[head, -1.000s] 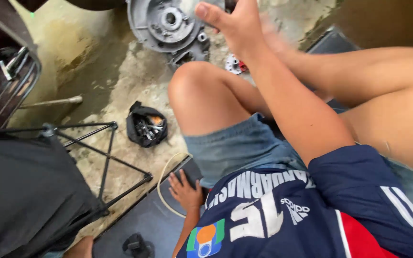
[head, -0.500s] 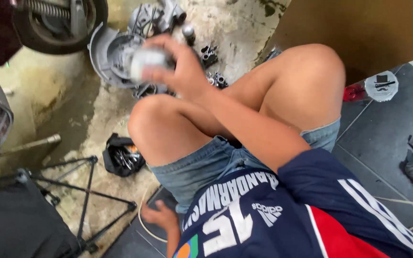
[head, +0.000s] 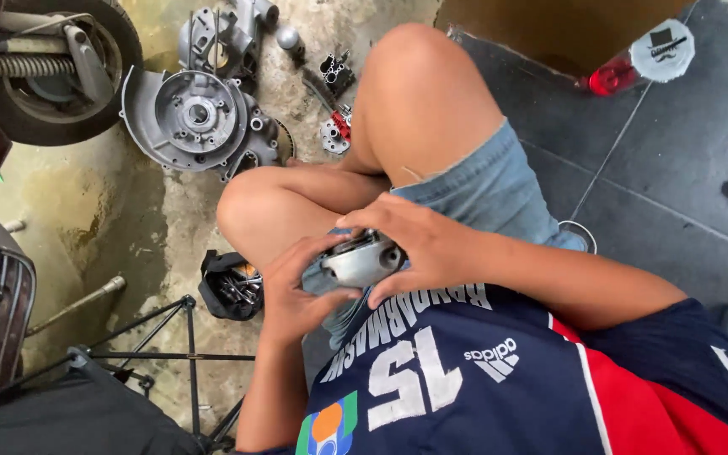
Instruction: The person sits on the floor and uses a small metal tool to clean or scrape the surface of a mechanical part. They rotate the part to access different areas and continue the cleaning process.
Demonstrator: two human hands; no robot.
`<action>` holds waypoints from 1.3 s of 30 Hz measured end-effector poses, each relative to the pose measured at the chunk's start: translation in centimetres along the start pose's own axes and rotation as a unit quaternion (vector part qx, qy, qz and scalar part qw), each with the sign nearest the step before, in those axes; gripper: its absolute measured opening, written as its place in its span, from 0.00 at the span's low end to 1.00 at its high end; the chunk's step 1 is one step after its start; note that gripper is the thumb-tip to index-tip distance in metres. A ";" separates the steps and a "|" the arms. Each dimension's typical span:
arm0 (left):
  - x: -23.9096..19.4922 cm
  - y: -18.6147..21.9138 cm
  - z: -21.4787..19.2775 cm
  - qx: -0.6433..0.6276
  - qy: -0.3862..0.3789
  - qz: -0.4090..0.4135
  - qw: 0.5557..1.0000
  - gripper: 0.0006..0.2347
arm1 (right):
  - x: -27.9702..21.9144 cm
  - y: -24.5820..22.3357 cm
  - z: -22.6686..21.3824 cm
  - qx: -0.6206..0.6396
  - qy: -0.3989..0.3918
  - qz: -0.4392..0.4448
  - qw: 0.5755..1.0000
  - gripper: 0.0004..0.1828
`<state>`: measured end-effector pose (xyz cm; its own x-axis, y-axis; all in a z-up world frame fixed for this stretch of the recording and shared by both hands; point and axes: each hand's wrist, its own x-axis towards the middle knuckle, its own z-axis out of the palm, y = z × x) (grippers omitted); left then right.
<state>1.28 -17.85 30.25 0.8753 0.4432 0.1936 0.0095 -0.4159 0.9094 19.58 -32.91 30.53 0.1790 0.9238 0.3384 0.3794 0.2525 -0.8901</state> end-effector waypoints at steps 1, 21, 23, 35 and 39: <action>0.3 0.1 -0.2 0.000 -0.004 0.000 1.000 0.34 | 0.1 0.1 -0.5 0.000 0.004 0.002 1.000 0.49; 6.2 -5.7 -3.1 -0.171 0.207 -0.037 0.963 0.29 | -35.1 22.2 -2.2 -0.339 0.169 0.577 0.724 0.35; 6.2 -7.0 -3.3 -0.184 0.198 -0.044 0.962 0.29 | -39.7 23.5 -0.5 -0.381 0.137 0.586 0.702 0.33; 4.6 -11.5 -4.7 -0.172 0.235 -0.155 0.944 0.33 | -47.2 21.9 -0.9 -0.416 -0.160 0.807 0.386 0.36; 3.8 -11.3 -4.7 -0.118 0.276 -0.181 0.937 0.34 | -33.2 18.1 -5.7 -0.312 -0.114 0.791 0.515 0.28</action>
<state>2.29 -7.75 22.47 0.4525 0.8908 -0.0414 0.0925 -0.0008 0.9957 25.63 -60.65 4.93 0.6277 -0.1399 -0.7658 0.1528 -0.9424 0.2974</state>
